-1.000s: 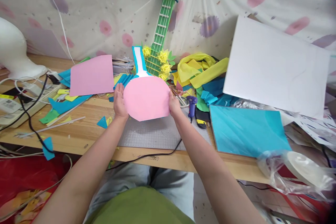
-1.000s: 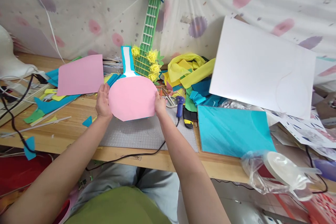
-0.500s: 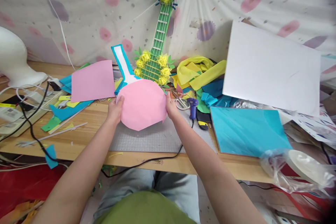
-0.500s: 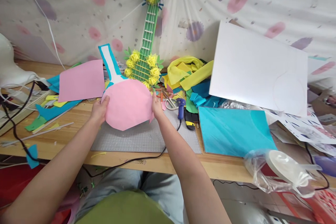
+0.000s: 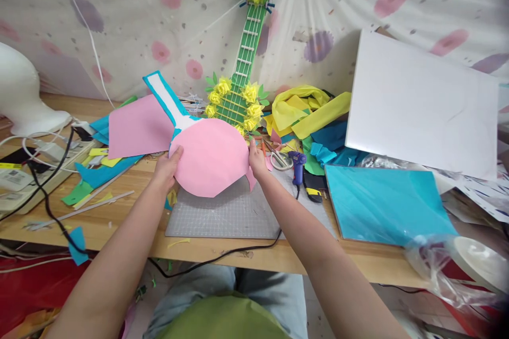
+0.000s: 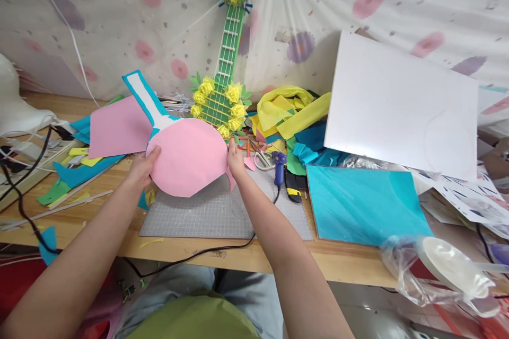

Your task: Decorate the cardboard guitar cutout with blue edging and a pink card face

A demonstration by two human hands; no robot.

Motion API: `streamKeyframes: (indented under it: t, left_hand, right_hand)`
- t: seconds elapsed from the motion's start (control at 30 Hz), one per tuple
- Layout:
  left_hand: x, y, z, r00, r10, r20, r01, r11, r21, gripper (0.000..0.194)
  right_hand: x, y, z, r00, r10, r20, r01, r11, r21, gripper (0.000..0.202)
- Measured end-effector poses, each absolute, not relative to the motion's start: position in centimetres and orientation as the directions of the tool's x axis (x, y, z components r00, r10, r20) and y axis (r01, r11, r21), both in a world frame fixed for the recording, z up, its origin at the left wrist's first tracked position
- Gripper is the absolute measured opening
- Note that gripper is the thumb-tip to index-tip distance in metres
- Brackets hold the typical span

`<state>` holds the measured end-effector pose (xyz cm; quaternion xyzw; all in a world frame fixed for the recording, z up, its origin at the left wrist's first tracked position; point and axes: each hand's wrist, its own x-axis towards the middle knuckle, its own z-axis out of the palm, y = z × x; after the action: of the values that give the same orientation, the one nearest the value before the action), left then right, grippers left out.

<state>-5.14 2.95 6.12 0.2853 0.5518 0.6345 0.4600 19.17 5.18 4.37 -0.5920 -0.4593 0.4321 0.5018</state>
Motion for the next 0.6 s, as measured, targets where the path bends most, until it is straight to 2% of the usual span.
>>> streamKeyframes:
  t: [0.1, 0.2, 0.3, 0.47, 0.6]
  left_hand:
    - [-5.8, 3.5, 5.7, -0.515, 0.85, -0.111, -0.248, -0.024, 0.968, 0.021]
    - [-6.4, 4.0, 5.6, -0.565, 0.823, -0.059, -0.229, -0.088, 0.97, 0.022]
    - [-6.3, 4.1, 5.9, -0.573, 0.82, -0.014, -0.212, -0.132, 0.968, 0.022]
    - [-5.3, 3.6, 6.1, -0.544, 0.837, -0.063, -0.204, -0.06, 0.977, 0.021]
    - [-5.5, 3.4, 5.6, -0.48, 0.872, -0.09, -0.117, 0.038, 0.992, 0.027]
  right_hand:
    - [20.1, 5.4, 5.4, 0.182, 0.974, -0.136, 0.028, -0.143, -0.989, 0.044]
    - [21.3, 4.9, 6.4, 0.139, 0.983, -0.118, 0.035, -0.124, -0.992, 0.032]
    - [21.5, 4.1, 6.9, 0.072, 0.993, -0.095, 0.05, -0.099, -0.994, 0.03]
    - [19.8, 3.3, 6.1, -0.115, 0.986, -0.119, -0.075, -0.128, -0.989, 0.029]
    - [19.2, 3.5, 4.8, -0.103, 0.981, -0.167, -0.208, -0.186, -0.96, 0.021]
